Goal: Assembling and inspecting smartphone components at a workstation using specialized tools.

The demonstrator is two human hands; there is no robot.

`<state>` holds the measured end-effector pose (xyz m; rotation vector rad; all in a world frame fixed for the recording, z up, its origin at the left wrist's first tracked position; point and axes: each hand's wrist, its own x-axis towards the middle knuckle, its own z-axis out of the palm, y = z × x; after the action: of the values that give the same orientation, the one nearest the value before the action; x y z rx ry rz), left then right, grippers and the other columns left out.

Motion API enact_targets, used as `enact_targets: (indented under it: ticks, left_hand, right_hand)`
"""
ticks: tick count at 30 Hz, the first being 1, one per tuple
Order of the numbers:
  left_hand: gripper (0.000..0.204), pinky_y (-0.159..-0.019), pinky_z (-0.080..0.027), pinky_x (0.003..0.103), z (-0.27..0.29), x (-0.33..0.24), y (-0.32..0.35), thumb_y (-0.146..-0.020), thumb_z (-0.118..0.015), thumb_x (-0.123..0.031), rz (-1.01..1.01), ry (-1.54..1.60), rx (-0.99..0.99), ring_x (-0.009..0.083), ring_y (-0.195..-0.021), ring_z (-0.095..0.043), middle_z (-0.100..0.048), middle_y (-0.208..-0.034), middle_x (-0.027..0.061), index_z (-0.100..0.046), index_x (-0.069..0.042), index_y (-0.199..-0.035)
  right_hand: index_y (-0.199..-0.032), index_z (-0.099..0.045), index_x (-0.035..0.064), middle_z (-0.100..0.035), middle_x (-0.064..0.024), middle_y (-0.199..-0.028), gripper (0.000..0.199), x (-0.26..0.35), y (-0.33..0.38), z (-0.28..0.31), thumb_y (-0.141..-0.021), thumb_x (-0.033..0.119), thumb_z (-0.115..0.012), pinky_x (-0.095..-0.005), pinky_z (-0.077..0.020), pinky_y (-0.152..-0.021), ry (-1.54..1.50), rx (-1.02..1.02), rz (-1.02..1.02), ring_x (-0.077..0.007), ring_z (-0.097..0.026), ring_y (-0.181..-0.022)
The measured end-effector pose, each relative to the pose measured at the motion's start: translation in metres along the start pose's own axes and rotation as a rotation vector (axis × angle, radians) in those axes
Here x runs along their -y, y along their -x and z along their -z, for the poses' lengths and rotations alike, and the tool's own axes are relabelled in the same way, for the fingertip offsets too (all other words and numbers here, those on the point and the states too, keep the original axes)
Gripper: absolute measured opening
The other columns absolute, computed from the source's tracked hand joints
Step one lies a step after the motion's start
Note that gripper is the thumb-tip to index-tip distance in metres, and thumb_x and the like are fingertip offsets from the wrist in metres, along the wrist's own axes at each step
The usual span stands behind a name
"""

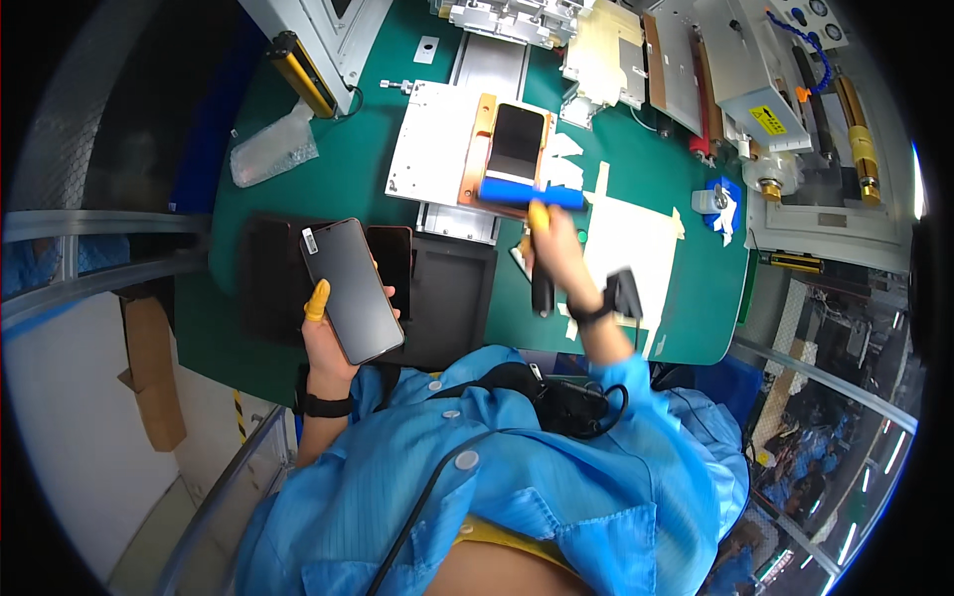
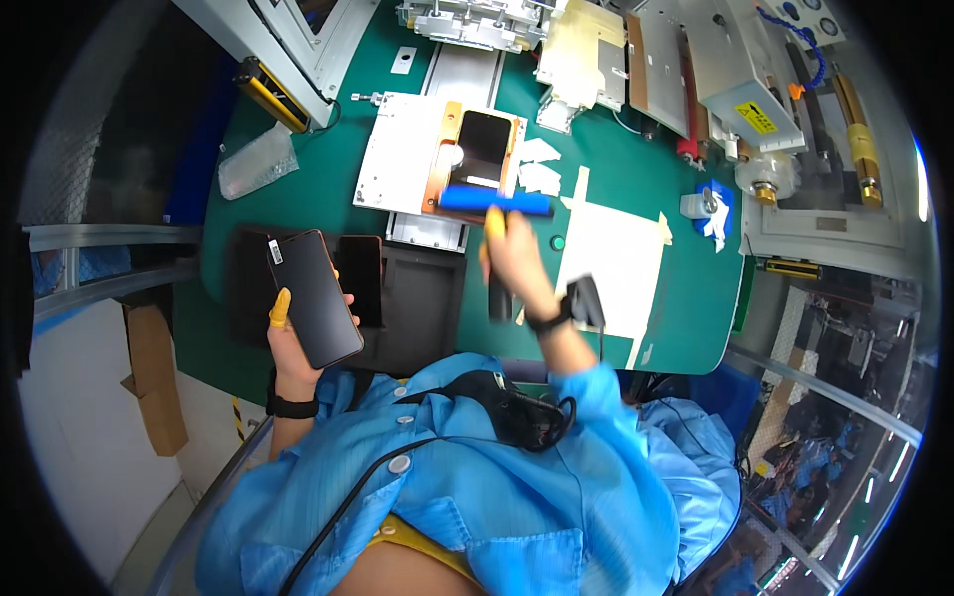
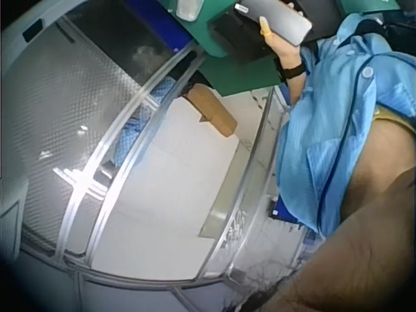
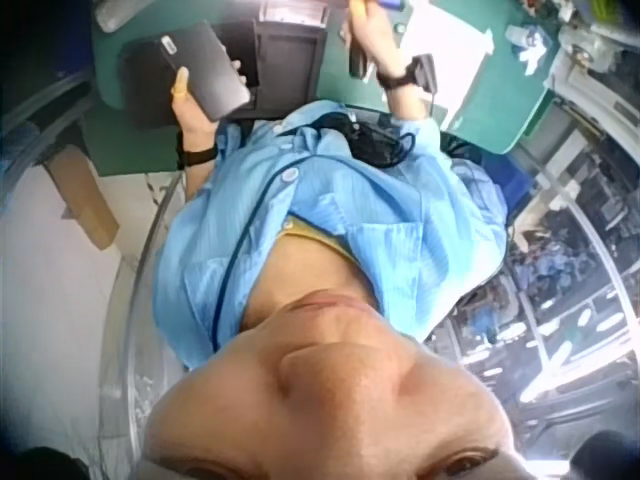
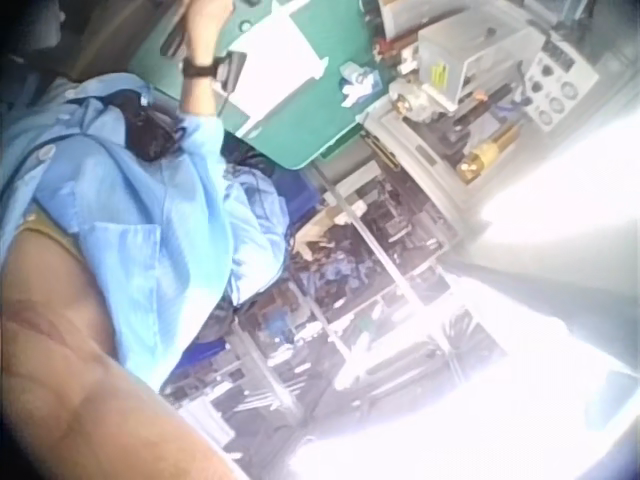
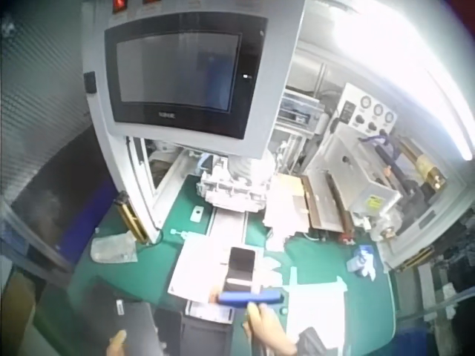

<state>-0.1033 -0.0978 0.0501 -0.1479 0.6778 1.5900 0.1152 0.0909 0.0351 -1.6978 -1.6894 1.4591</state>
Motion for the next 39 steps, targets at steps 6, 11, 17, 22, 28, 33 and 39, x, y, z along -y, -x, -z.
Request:
enact_targets:
  ticks: [6, 11, 17, 22, 28, 33, 39]
  left_hand:
    - [0.061, -0.075, -0.045, 0.054, -0.011, 0.002, -0.016, -0.085, -0.031, -0.050, 0.087, 0.050, 0.104, 0.0369, -0.099, -0.050, -0.044, -0.121, 0.0153, -0.037, -0.003, -0.125]
    - [0.069, -0.077, -0.045, 0.053, -0.021, 0.011, -0.020, -0.084, -0.026, -0.057, 0.200, 0.022, 0.150, 0.0375, -0.099, -0.051, -0.044, -0.120, 0.0161, -0.036, -0.004, -0.125]
    - [0.072, -0.075, -0.048, 0.048, -0.051, 0.033, -0.029, -0.084, -0.022, -0.059, 0.201, -0.059, 0.237, 0.0371, -0.097, -0.052, -0.047, -0.116, 0.0178, -0.036, -0.001, -0.125]
    - [0.071, -0.076, -0.047, 0.049, -0.056, 0.042, -0.025, -0.083, -0.022, -0.060, 0.197, -0.047, 0.209, 0.0394, -0.099, -0.051, -0.048, -0.114, 0.0185, -0.034, -0.004, -0.126]
    - [0.067, -0.075, -0.047, 0.050, -0.060, 0.047, -0.028, -0.085, -0.022, -0.057, 0.201, -0.015, 0.184, 0.0371, -0.098, -0.052, -0.049, -0.113, 0.0173, -0.035, -0.005, -0.126]
    - [0.065, -0.078, -0.046, 0.050, -0.045, 0.044, -0.023, -0.084, -0.026, -0.056, 0.271, -0.015, 0.216, 0.0355, -0.100, -0.051, -0.047, -0.116, 0.0141, -0.036, -0.006, -0.125]
    - [0.049, -0.090, -0.040, 0.033, 0.002, 0.032, -0.016, -0.090, -0.034, -0.040, 0.277, -0.157, 0.070, 0.0193, -0.107, -0.049, -0.048, -0.118, 0.0076, -0.038, -0.004, -0.123]
  right_hand:
    - [-0.085, -0.044, 0.0012, -0.047, -0.0064, -0.054, 0.029, -0.067, 0.037, 0.055, -0.089, 0.029, -0.039, -0.0247, -0.0380, -0.036, -0.358, -0.248, -0.221, -0.0129, -0.044, -0.038]
    - [-0.081, -0.041, 0.0020, -0.043, -0.0055, -0.052, 0.025, -0.172, 0.001, 0.066, -0.088, 0.026, -0.040, -0.0262, -0.0383, -0.035, -0.426, -0.449, -0.368, -0.0136, -0.042, -0.038]
    - [-0.072, -0.044, 0.0060, -0.044, -0.0050, -0.048, 0.031, -0.212, -0.022, 0.130, -0.088, 0.032, -0.041, -0.0271, -0.0377, -0.034, -0.477, -0.575, -0.272, -0.0140, -0.042, -0.036]
    - [-0.074, -0.040, 0.0032, -0.044, -0.0069, -0.054, 0.025, -0.250, -0.025, 0.128, -0.089, 0.023, -0.039, -0.0279, -0.0402, -0.036, -0.510, -0.690, -0.175, -0.0149, -0.044, -0.039]
    - [-0.082, -0.038, 0.0033, -0.046, -0.0086, -0.057, 0.021, -0.240, 0.022, 0.054, -0.089, 0.023, -0.038, -0.0324, -0.0454, -0.044, -0.581, -0.687, -0.255, -0.0185, -0.048, -0.044]
    - [-0.103, -0.041, -0.0082, -0.054, -0.0215, -0.084, 0.040, -0.251, 0.029, 0.059, -0.084, 0.026, -0.050, -0.0397, -0.0441, -0.061, 0.311, -0.822, -0.374, -0.0315, -0.055, -0.069]
    - [-0.106, -0.051, -0.0028, -0.054, -0.0239, -0.095, 0.034, -0.138, 0.076, -0.057, -0.078, 0.017, -0.055, -0.0421, -0.0386, -0.078, 0.451, -0.271, 0.370, -0.0373, -0.049, -0.090]
